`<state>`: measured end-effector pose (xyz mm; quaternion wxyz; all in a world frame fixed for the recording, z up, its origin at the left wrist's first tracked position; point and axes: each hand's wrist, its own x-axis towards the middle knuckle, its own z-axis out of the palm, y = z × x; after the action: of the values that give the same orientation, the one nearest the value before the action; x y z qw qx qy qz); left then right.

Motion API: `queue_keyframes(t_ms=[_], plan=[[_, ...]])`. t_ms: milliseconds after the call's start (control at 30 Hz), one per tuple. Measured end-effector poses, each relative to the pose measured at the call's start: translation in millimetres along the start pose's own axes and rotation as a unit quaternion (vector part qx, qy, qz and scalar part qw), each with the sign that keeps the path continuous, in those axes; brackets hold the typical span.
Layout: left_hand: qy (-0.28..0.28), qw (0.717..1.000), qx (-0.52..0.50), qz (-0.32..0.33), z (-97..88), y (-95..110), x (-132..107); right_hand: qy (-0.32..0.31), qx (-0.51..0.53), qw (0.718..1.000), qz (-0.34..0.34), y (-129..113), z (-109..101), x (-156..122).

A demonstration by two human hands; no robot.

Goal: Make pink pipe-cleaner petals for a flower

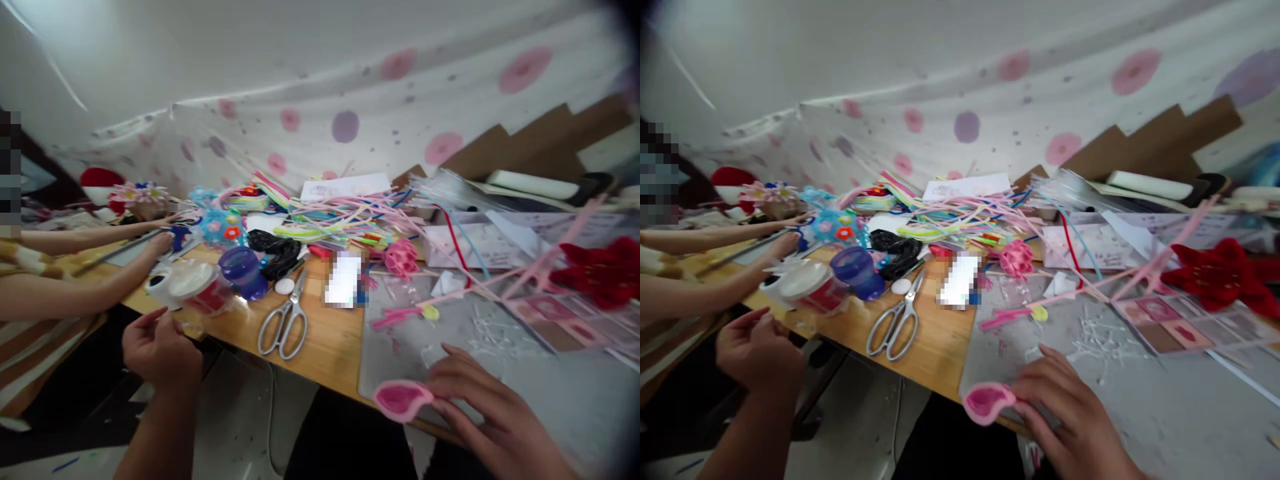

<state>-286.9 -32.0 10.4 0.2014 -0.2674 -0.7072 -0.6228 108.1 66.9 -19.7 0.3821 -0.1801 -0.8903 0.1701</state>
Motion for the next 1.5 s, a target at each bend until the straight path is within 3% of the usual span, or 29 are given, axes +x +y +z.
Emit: queue_keyframes(t_ms=[67, 100, 133, 167, 200, 233, 300, 433, 567, 733, 1033, 1200, 1400, 1500], plan=[[-0.02, 0.999, -0.045, 0.008, 7.6, 27, -45, -0.016, 0.013, 0.999, 0.026, -7, 0, 0], [-0.12, 0.987, -0.102, 0.024, 11.1, 43, -66, -0.024, 0.015, 0.999, 0.031, -10, 0, 0], [-0.251, 0.955, -0.151, 0.05, 14.4, 61, -86, -0.029, 0.016, 0.999, 0.032, -12, -1, 0], [-0.378, 0.904, -0.179, 0.09, 17.7, 79, -102, -0.034, 0.015, 0.999, 0.03, -15, -3, 0], [-0.502, 0.837, -0.187, 0.117, 20.9, 96, -116, -0.036, 0.014, 0.999, 0.027, -17, -5, 0], [-0.586, 0.781, -0.181, 0.119, 24.0, 112, -127, -0.034, 0.015, 0.999, 0.027, -20, -7, 0], [-0.669, 0.713, -0.185, 0.098, 29.8, 134, -144, -0.02, 0.015, 0.999, 0.03, -26, -14, -3], [-0.755, 0.626, -0.194, -0.025, 35.4, 151, -166, 0.011, 0.009, 0.999, 0.034, -35, -28, -15], [-0.78, 0.568, -0.22, -0.146, 31.8, 152, -184, 0.037, 0.013, 0.999, 0.034, -41, -40, -29], [-0.785, 0.512, -0.275, -0.217, 24.5, 161, -199, 0.059, 0.034, 0.997, 0.035, -49, -53, -44], [-0.785, 0.476, -0.302, -0.258, 20.8, 175, -211, 0.093, 0.053, 0.994, 0.032, -53, -66, -58], [-0.735, 0.454, -0.359, -0.353, 19.3, 173, -224, 0.111, 0.031, 0.993, 0.023, -51, -64, -59], [-0.689, 0.352, -0.443, -0.454, 19.6, 166, -238, 0.104, 0.017, 0.994, 0.026, -50, -58, -60], [-0.683, 0.321, -0.454, -0.474, 19.5, 162, -239, 0.11, 0.008, 0.993, 0.03, -51, -53, -59]])
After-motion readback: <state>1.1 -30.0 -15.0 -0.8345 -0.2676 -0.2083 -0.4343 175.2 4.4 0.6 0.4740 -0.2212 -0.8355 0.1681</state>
